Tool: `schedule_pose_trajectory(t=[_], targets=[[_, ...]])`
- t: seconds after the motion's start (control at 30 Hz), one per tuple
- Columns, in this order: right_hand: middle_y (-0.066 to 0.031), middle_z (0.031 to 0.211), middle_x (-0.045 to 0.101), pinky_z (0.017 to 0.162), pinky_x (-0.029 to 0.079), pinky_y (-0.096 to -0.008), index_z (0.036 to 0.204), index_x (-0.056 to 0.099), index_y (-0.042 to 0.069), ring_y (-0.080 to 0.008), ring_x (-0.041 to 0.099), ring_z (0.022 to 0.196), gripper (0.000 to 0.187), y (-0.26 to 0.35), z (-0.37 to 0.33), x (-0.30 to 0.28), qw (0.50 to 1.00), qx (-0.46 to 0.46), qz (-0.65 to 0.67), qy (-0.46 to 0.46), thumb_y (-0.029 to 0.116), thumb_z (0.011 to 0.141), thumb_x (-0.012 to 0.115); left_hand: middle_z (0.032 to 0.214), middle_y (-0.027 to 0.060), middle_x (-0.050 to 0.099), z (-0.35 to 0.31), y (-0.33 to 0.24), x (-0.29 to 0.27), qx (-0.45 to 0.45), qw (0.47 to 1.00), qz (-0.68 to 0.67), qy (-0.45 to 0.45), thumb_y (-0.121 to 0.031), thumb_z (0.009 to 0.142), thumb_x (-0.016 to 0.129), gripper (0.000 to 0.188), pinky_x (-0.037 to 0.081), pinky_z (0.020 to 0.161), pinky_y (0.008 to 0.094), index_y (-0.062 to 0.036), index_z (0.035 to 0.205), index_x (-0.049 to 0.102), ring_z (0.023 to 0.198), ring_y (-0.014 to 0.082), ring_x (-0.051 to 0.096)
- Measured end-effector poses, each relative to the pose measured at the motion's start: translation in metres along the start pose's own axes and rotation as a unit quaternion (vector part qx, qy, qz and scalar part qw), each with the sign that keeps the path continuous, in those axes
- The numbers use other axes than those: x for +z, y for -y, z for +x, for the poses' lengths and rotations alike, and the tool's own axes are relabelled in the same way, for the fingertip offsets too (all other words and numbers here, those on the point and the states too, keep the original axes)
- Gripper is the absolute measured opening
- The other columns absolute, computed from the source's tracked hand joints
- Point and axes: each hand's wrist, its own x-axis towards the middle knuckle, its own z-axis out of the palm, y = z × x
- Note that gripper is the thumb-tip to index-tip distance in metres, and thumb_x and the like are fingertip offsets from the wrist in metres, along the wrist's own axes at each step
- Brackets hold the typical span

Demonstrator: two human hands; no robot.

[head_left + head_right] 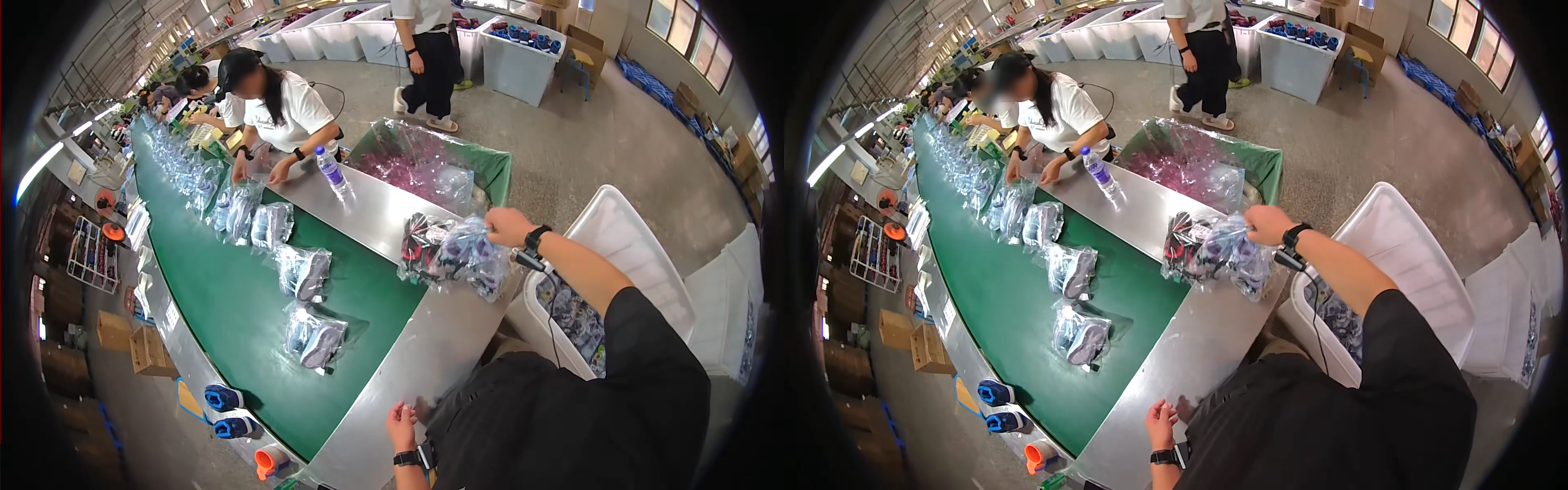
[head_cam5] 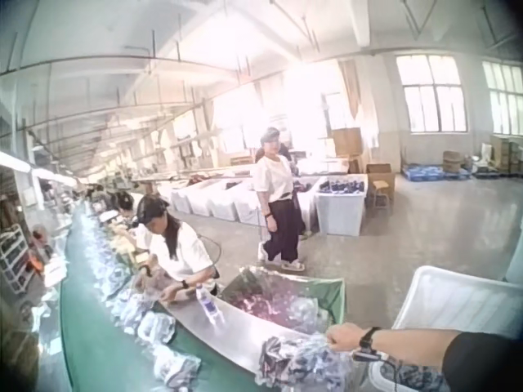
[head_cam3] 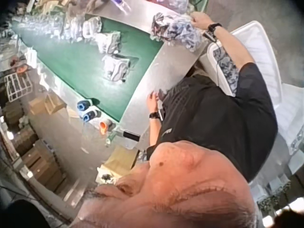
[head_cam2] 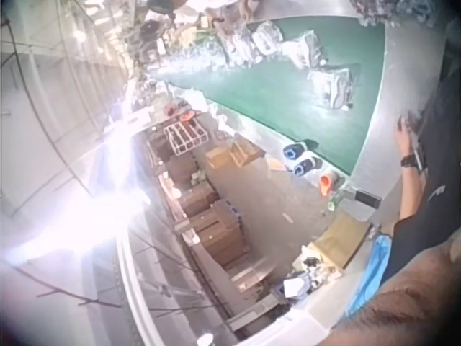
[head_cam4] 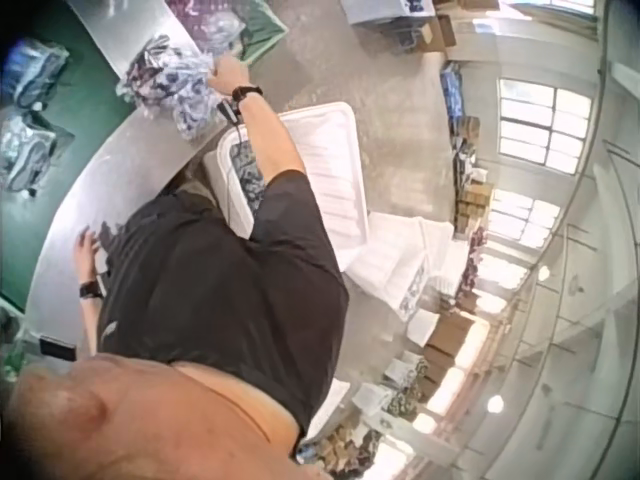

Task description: The person stands at a green conveyor belt in a warehouse and repeatedly picks up packaged slippers. They place the items into a large white bin next to them. Other workers are visible in the background performing similar tasks.

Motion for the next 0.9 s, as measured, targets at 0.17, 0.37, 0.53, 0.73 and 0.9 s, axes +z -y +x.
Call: schedule_pose_trajectory(t=[0.17,0.37,0.53,0.73,0.9], targets=[[-0.0157,0.092,0.059,0.075,0.047,-0.0431,0.086,0.057,0.005,-0.0352,0.058,0.088,0.021,0.034,-0.012,0.032,0.997,0.058,0.052,-0.010,0.019,0.073,0.065,0.089,0.0049,0.063,-0.003,0.012,-0.027,0.000,1.000,0.014,-0.002,-0.014,0.092,0.062,0.029,0.050,0.062,0.0224,0.0006,0.116,0.057,0.075,0.0103,0.060],[-0.0135,0.094,0.060,0.081,0.047,-0.0414,0.099,0.062,0.005,-0.0321,0.059,0.092,0.031,0.028,-0.020,0.026,0.990,0.093,0.109,-0.006,0.023,0.074,0.068,0.089,0.0042,0.063,0.011,0.013,-0.043,0.009,1.000,0.027,0.010,-0.014,0.092,0.062,0.029,0.049,0.061,0.0218,0.0007,0.116,0.058,0.074,0.0093,0.060],[-0.0108,0.097,0.062,0.080,0.050,-0.0344,0.111,0.063,0.004,-0.0231,0.061,0.087,0.038,0.024,-0.046,0.013,0.977,0.151,0.133,-0.074,0.021,0.078,0.071,0.084,0.0033,0.062,0.039,-0.005,-0.081,0.091,0.992,0.086,0.013,-0.013,0.090,0.062,0.029,0.047,0.058,0.0219,-0.0008,0.117,0.059,0.071,0.0091,0.059],[-0.0083,0.090,0.065,0.071,0.050,-0.0303,0.104,0.064,0.002,-0.0162,0.061,0.078,0.027,0.036,-0.118,0.019,0.957,0.176,0.222,-0.063,0.016,0.082,0.067,0.096,0.0070,0.066,0.097,-0.093,-0.131,0.202,0.956,0.205,-0.058,-0.013,0.087,0.066,0.031,0.050,0.080,0.0279,0.0050,0.111,0.061,0.087,0.0128,0.062],[-0.0083,0.084,0.065,0.066,0.050,-0.0300,0.099,0.065,0.001,-0.0161,0.061,0.070,0.021,0.077,-0.167,0.038,0.964,0.206,0.162,0.051,0.014,0.082,0.065,0.114,0.0219,0.063,0.195,-0.154,-0.167,0.304,0.881,0.327,-0.156,-0.022,0.081,0.070,0.042,0.045,0.096,0.0410,0.0033,0.114,0.062,0.106,0.0349,0.060]])
